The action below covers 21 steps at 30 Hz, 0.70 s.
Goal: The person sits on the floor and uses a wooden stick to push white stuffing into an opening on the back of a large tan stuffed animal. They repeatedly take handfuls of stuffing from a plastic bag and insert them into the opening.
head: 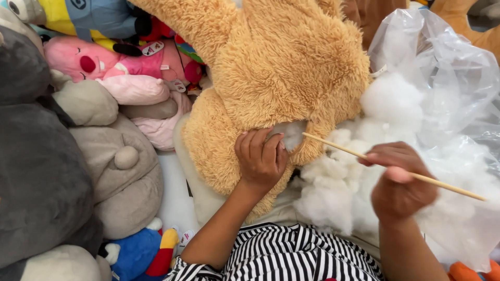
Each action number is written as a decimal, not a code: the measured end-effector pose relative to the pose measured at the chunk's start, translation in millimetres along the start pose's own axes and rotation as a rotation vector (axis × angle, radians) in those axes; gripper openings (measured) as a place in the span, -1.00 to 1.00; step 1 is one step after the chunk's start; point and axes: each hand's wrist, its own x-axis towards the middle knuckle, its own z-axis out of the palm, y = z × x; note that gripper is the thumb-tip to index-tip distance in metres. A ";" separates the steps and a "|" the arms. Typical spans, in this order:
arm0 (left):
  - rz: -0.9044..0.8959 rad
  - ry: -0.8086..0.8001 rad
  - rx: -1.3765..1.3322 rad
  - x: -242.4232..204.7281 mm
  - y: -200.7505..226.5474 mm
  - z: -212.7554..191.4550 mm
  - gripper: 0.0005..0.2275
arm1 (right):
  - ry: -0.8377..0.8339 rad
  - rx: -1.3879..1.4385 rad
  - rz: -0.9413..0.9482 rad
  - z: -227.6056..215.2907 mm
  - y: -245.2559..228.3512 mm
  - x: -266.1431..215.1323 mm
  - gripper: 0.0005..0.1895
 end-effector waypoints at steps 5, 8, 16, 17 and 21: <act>0.011 0.050 0.034 -7.1 -4.5 10.2 -0.83 | -0.171 0.023 -0.048 32.9 23.3 -1.2 -0.55; 0.032 0.082 0.092 -8.8 -6.9 16.7 -0.78 | -0.209 0.045 -0.051 43.8 27.7 -2.6 -0.51; 0.059 -0.040 0.149 -11.5 -9.4 22.1 -0.74 | -0.242 0.023 -0.013 29.9 23.6 1.6 -0.52; 0.064 -0.049 0.147 -12.9 -9.8 22.3 -0.74 | -0.232 0.013 -0.036 23.9 19.6 4.0 -0.52; 0.081 -0.050 0.146 -17.3 -11.5 25.8 -0.74 | -0.251 -0.018 -0.061 25.0 11.3 5.2 -0.53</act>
